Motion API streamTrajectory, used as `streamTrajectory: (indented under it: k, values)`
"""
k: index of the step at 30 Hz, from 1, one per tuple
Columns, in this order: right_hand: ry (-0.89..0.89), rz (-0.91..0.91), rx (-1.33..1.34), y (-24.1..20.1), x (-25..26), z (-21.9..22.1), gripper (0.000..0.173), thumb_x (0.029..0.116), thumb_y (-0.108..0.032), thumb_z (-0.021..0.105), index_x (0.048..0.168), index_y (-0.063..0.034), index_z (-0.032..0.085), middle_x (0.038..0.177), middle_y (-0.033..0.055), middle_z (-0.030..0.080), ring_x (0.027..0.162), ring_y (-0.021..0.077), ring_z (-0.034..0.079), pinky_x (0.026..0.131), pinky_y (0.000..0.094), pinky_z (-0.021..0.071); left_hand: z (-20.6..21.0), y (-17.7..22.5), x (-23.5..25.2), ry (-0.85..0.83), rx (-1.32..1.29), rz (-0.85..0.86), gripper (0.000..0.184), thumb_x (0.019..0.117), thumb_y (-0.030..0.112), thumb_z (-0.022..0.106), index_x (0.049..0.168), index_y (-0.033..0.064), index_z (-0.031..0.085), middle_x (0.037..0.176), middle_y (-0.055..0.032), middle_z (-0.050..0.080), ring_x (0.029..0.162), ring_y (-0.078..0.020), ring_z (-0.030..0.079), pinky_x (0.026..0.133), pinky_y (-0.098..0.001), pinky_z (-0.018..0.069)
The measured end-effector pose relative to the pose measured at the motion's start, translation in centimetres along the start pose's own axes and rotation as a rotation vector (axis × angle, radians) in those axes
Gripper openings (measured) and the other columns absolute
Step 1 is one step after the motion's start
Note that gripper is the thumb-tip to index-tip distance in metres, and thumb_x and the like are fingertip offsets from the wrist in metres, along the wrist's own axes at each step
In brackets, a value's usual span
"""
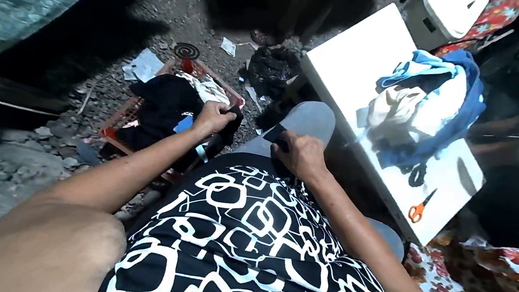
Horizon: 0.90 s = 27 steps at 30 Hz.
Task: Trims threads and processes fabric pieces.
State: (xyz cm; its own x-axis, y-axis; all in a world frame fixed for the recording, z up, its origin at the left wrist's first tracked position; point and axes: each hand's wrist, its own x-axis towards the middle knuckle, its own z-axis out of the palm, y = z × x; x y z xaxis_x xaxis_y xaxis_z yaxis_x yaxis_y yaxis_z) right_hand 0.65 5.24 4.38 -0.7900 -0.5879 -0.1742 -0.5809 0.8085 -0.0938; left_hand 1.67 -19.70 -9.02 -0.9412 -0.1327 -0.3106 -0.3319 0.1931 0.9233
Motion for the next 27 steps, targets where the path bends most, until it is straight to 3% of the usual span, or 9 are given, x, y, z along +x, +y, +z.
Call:
streamTrajectory:
  k: [2, 4, 6, 8, 11, 14, 18, 21, 27]
  values:
    - [0.022, 0.046, 0.012, 0.4, 0.2, 0.2, 0.024, 0.0973, -0.022, 0.058, 0.098, -0.0038, 0.073, 0.074, 0.0179, 0.07, 0.074, 0.0402, 0.071, 0.064, 0.0598, 0.0526, 1.0, 0.3, 0.0, -0.021, -0.019, 0.015, 0.019, 0.097, 0.017, 0.068, 0.099, -0.0025, 0.07, 0.091, -0.0126, 0.068, 0.079, -0.0166, 0.063, 0.078, -0.0407, 0.0538]
    - [0.006, 0.129, 0.226, 1.4, 0.6, -0.2, 0.023, 0.0977, -0.02, 0.058, 0.1, -0.0039, 0.075, 0.079, 0.0157, 0.071, 0.077, 0.0348, 0.071, 0.071, 0.0584, 0.0541, 1.9, 1.0, 0.3, -0.031, -0.064, 0.093, 0.02, 0.0973, 0.018, 0.069, 0.102, -0.0021, 0.07, 0.092, -0.0124, 0.069, 0.081, -0.0164, 0.065, 0.08, -0.0401, 0.0558]
    - [0.025, 0.186, 0.609, 2.8, 0.6, -0.5, 0.018, 0.0977, -0.017, 0.061, 0.093, -0.0029, 0.073, 0.076, 0.007, 0.067, 0.069, 0.0178, 0.064, 0.067, 0.0426, 0.0541, 2.5, 2.8, 0.3, -0.044, -0.119, 0.215, 0.02, 0.0971, 0.018, 0.068, 0.103, -0.0014, 0.071, 0.093, -0.0101, 0.07, 0.081, -0.013, 0.066, 0.08, -0.0362, 0.056]
    - [0.056, 0.223, 1.0, 3.1, -0.4, -1.7, 0.012, 0.0976, -0.01, 0.063, 0.09, -0.0034, 0.07, 0.069, -0.0028, 0.062, 0.055, 0.0024, 0.051, 0.052, 0.0233, 0.0446, 3.1, 5.4, 0.0, -0.07, -0.19, 0.348, 0.018, 0.096, 0.015, 0.069, 0.103, -0.0013, 0.07, 0.092, -0.0068, 0.069, 0.077, -0.0076, 0.064, 0.075, -0.0294, 0.0555]
    - [0.031, 0.202, 1.326, 3.6, -2.4, -3.6, 0.012, 0.0993, -0.009, 0.058, 0.093, -0.0067, 0.068, 0.061, -0.0078, 0.051, 0.046, -0.0009, 0.039, 0.043, 0.0175, 0.0338, 4.5, 8.9, 0.1, -0.126, -0.336, 0.508, 0.011, 0.0929, 0.01, 0.07, 0.098, 0.0007, 0.07, 0.089, -0.0021, 0.07, 0.079, -0.0038, 0.065, 0.077, -0.0252, 0.057]
    - [0.072, 0.133, 1.405, 3.7, -4.4, -5.0, 0.012, 0.0959, -0.008, 0.055, 0.089, -0.0105, 0.065, 0.057, -0.0085, 0.046, 0.044, -0.0006, 0.036, 0.043, 0.0171, 0.0324, 6.7, 12.1, -0.8, -0.261, -0.582, 0.368, 0.002, 0.095, 0.005, 0.068, 0.096, 0.0028, 0.067, 0.079, 0.0017, 0.068, 0.066, -0.0029, 0.06, 0.063, -0.0209, 0.052]
    - [0.16, 0.057, 1.484, 4.5, -6.1, -5.5, 0.012, 0.0946, -0.01, 0.055, 0.095, -0.0102, 0.067, 0.062, -0.007, 0.052, 0.046, -0.0005, 0.039, 0.043, 0.017, 0.0344, 9.8, 14.2, -3.2, -0.429, -0.806, 0.025, 0.005, 0.1008, 0.006, 0.06, 0.102, 0.0037, 0.064, 0.084, -0.0019, 0.07, 0.072, -0.0098, 0.067, 0.07, -0.0277, 0.0593]
    - [0.229, 0.153, 1.453, 5.1, -6.7, -4.6, 0.013, 0.0975, -0.012, 0.055, 0.089, -0.0116, 0.065, 0.056, -0.0087, 0.044, 0.043, 0.0001, 0.036, 0.042, 0.0175, 0.0323, 11.2, 14.3, -4.6, -0.477, -0.94, -0.154, 0.011, 0.1029, 0.004, 0.054, 0.105, 0.006, 0.064, 0.086, -0.0025, 0.07, 0.075, -0.011, 0.068, 0.071, -0.0279, 0.0595]
    - [0.342, 0.356, 1.263, 4.2, -8.1, -2.8, 0.017, 0.0987, -0.018, 0.067, 0.084, -0.0096, 0.065, 0.056, -0.0019, 0.048, 0.041, 0.0026, 0.034, 0.04, 0.0174, 0.0291, 10.8, 14.3, -6.8, -0.522, -0.935, -0.044, 0.013, 0.1015, 0.019, 0.063, 0.113, 0.0125, 0.065, 0.093, -0.0011, 0.069, 0.078, -0.0087, 0.067, 0.075, -0.0256, 0.0581]
